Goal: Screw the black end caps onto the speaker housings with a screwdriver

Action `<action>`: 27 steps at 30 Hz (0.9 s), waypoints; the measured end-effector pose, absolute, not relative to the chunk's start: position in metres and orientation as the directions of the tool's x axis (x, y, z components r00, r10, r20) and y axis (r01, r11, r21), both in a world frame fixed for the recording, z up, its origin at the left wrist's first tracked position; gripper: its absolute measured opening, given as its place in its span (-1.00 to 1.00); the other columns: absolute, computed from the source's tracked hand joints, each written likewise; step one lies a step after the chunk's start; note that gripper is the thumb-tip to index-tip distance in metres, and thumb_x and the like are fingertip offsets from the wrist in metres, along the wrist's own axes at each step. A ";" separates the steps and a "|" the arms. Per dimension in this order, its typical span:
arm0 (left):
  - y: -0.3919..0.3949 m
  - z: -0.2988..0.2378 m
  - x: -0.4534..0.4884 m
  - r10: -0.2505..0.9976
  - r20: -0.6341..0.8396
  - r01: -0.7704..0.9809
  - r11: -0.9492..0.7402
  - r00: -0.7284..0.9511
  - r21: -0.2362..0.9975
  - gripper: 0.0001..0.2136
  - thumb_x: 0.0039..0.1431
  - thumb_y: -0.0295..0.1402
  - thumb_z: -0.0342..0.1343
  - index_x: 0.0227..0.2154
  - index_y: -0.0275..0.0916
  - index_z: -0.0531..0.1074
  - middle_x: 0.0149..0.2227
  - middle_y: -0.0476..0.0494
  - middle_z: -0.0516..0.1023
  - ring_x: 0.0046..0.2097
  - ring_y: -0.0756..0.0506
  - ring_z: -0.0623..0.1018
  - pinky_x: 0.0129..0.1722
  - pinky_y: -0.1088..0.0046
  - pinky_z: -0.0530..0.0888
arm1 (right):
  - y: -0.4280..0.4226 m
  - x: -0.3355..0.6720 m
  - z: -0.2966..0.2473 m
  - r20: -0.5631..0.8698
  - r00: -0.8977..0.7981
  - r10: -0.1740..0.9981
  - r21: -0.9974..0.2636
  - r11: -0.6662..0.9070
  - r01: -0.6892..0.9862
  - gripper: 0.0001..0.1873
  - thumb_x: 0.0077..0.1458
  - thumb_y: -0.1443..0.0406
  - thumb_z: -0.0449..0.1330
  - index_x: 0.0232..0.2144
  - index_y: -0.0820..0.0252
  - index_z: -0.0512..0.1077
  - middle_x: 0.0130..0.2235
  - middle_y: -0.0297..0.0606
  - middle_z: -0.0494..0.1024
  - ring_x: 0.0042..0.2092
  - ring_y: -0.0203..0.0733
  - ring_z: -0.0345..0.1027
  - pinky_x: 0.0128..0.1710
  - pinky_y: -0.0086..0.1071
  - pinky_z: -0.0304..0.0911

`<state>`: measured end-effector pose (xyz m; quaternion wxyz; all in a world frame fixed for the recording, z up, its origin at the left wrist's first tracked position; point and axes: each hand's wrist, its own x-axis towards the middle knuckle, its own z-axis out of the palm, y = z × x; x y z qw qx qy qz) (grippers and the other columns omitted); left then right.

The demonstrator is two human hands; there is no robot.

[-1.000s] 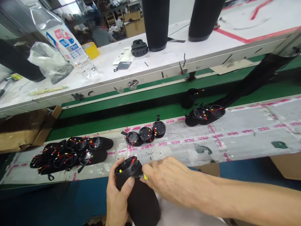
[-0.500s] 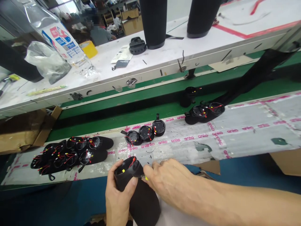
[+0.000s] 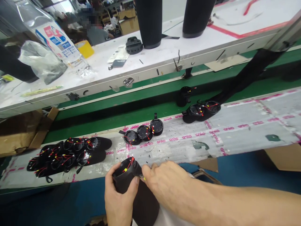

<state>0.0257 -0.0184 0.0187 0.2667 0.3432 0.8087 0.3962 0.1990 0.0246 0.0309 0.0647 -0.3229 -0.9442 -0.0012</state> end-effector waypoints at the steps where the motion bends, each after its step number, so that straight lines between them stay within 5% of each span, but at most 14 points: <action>1: -0.019 0.017 0.025 0.765 -0.147 0.351 0.446 -0.627 0.823 -0.48 -0.08 -0.21 0.29 0.00 -0.12 0.40 0.00 -0.16 0.53 0.03 -0.27 0.52 0.12 0.09 0.40 | 0.024 0.198 0.032 0.101 -0.787 0.609 -0.039 0.793 0.609 -0.71 -0.05 0.50 0.12 -0.27 0.09 0.25 -0.41 -0.36 0.35 -0.51 -0.16 0.14 -0.51 -0.16 -0.22; 10: -0.024 0.006 0.020 0.779 -0.033 0.456 0.399 -0.626 0.796 -0.48 -0.07 -0.17 0.31 0.00 -0.15 0.40 -0.01 -0.19 0.52 0.04 -0.28 0.51 0.12 0.08 0.41 | 0.014 0.188 0.018 0.072 -0.749 0.659 -0.088 0.752 0.653 -0.72 0.04 0.53 0.09 -0.22 0.13 0.24 -0.42 -0.36 0.40 -0.48 -0.17 0.28 -0.49 -0.21 -0.21; 13: -0.026 -0.003 0.015 0.760 -0.103 0.370 0.425 -0.642 0.826 -0.44 -0.08 -0.13 0.32 0.01 -0.16 0.41 0.00 -0.22 0.53 0.01 -0.29 0.53 0.05 0.10 0.46 | 0.019 0.183 0.012 0.065 -0.716 0.695 -0.195 0.713 0.674 -0.88 0.26 0.40 0.09 -0.27 0.10 0.20 -0.50 -0.43 0.40 -0.56 -0.21 0.25 -0.50 -0.22 -0.26; 17: -0.028 -0.013 0.011 0.758 -0.228 0.129 0.380 -0.611 0.916 -0.37 -0.10 -0.05 0.34 0.06 -0.17 0.42 -0.02 -0.21 0.56 -0.01 -0.28 0.57 0.00 0.18 0.49 | 0.028 0.180 0.011 0.018 -0.675 0.737 -0.310 0.646 0.697 -0.82 0.39 0.21 0.05 -0.30 0.07 0.16 -0.57 -0.47 0.39 -0.61 -0.20 0.25 -0.51 -0.26 -0.31; 21: -0.028 -0.010 0.013 0.752 -0.323 -0.037 0.371 -0.575 0.928 -0.32 -0.10 -0.07 0.38 0.11 -0.17 0.38 -0.04 -0.21 0.58 -0.06 -0.24 0.60 -0.08 0.26 0.53 | 0.030 0.185 0.008 0.037 -0.673 0.739 -0.302 0.650 0.697 -0.84 0.40 0.23 0.02 -0.28 0.07 0.16 -0.56 -0.49 0.38 -0.63 -0.21 0.22 -0.50 -0.26 -0.33; 27: -0.026 -0.001 0.015 0.766 -0.303 0.002 0.369 -0.567 0.929 -0.34 -0.13 -0.07 0.40 0.07 -0.15 0.41 0.02 -0.21 0.56 0.01 -0.26 0.58 0.00 0.24 0.50 | 0.026 0.186 0.008 0.121 -0.708 0.696 -0.241 0.712 0.659 -0.87 0.38 0.26 0.00 -0.29 0.09 0.16 -0.54 -0.47 0.34 -0.59 -0.22 0.19 -0.45 -0.20 -0.35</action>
